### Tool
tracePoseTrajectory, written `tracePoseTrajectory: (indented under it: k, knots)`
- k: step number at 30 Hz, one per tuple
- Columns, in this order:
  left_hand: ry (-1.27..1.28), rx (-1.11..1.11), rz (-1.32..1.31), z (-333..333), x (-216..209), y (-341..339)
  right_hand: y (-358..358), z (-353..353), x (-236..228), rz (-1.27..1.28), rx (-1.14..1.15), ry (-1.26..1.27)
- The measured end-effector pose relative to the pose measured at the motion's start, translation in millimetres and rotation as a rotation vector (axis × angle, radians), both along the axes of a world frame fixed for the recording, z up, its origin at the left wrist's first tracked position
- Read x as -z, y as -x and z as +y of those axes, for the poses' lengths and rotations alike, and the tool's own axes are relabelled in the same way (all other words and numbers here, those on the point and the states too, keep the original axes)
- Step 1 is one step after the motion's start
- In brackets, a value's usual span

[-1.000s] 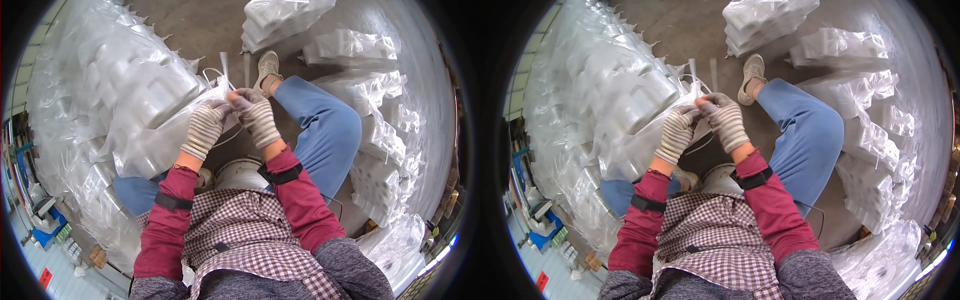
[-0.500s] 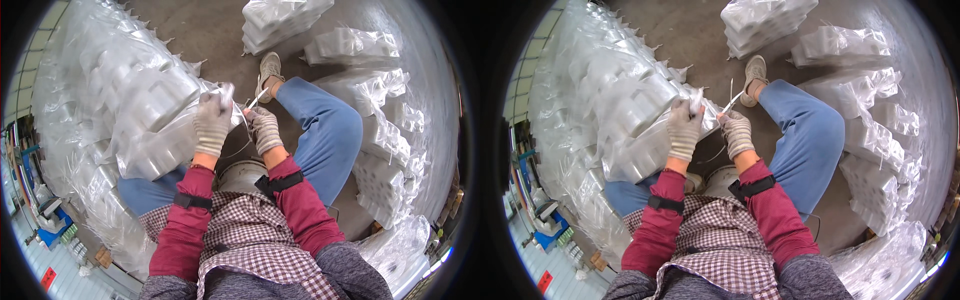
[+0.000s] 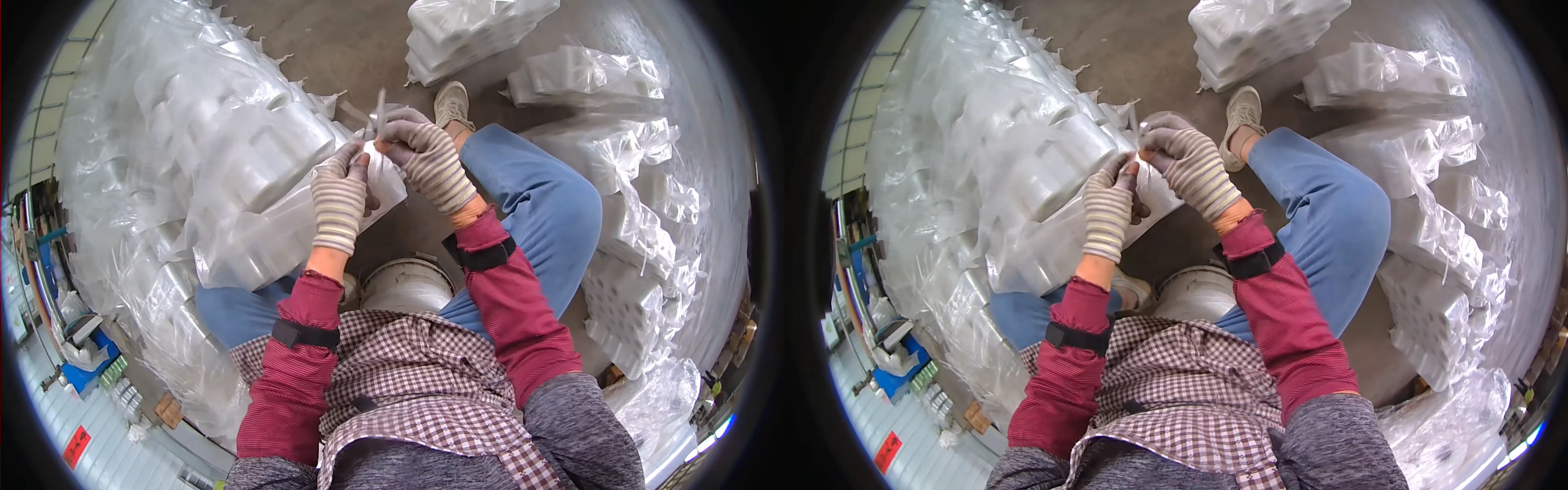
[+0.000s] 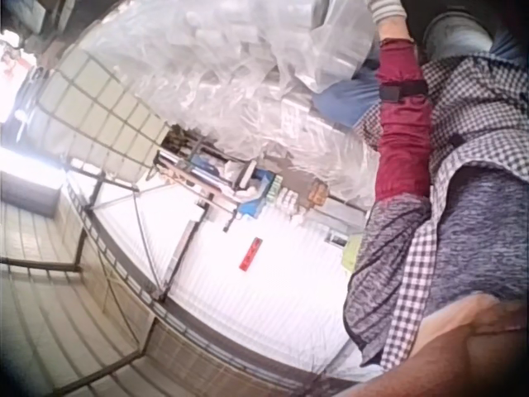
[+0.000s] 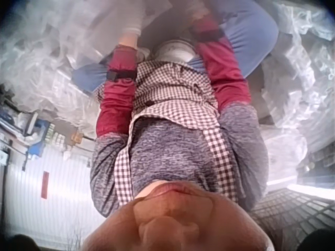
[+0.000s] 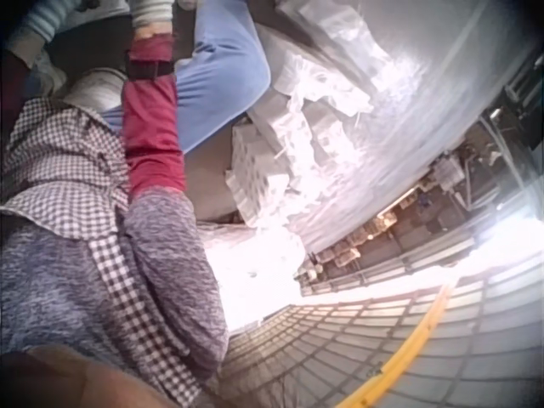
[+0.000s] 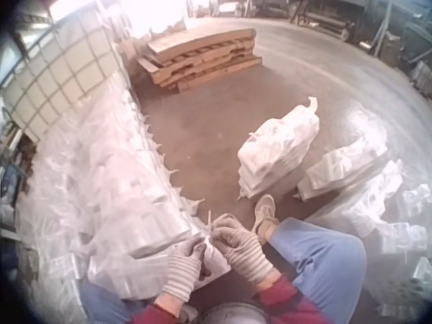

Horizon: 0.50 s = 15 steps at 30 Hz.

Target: Bundling several rolls of clear plastic film together using a cord and a long metal threading needle.

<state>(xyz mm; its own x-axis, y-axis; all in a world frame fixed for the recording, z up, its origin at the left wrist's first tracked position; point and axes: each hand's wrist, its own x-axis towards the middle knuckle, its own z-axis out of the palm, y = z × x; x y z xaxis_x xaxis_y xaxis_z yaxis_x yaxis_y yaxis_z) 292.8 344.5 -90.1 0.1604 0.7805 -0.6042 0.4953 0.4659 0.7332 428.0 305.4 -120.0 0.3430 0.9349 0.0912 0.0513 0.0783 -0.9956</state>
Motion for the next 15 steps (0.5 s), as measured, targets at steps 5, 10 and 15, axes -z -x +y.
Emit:
tracePoseTrajectory:
  k: [5, 10, 15]
  knots:
    - [-0.106, 0.012, -0.099, -11, 8, 4, 0, 8, -18, -0.415, -0.197, 0.13]
    - [-0.147, 0.001, -0.121, -15, 11, 3, 6, 7, -15, 0.289, -0.077, 0.861]
    - [-0.174, -0.002, -0.118, -12, 11, 5, 14, -6, -8, 0.278, -0.085, 0.752]
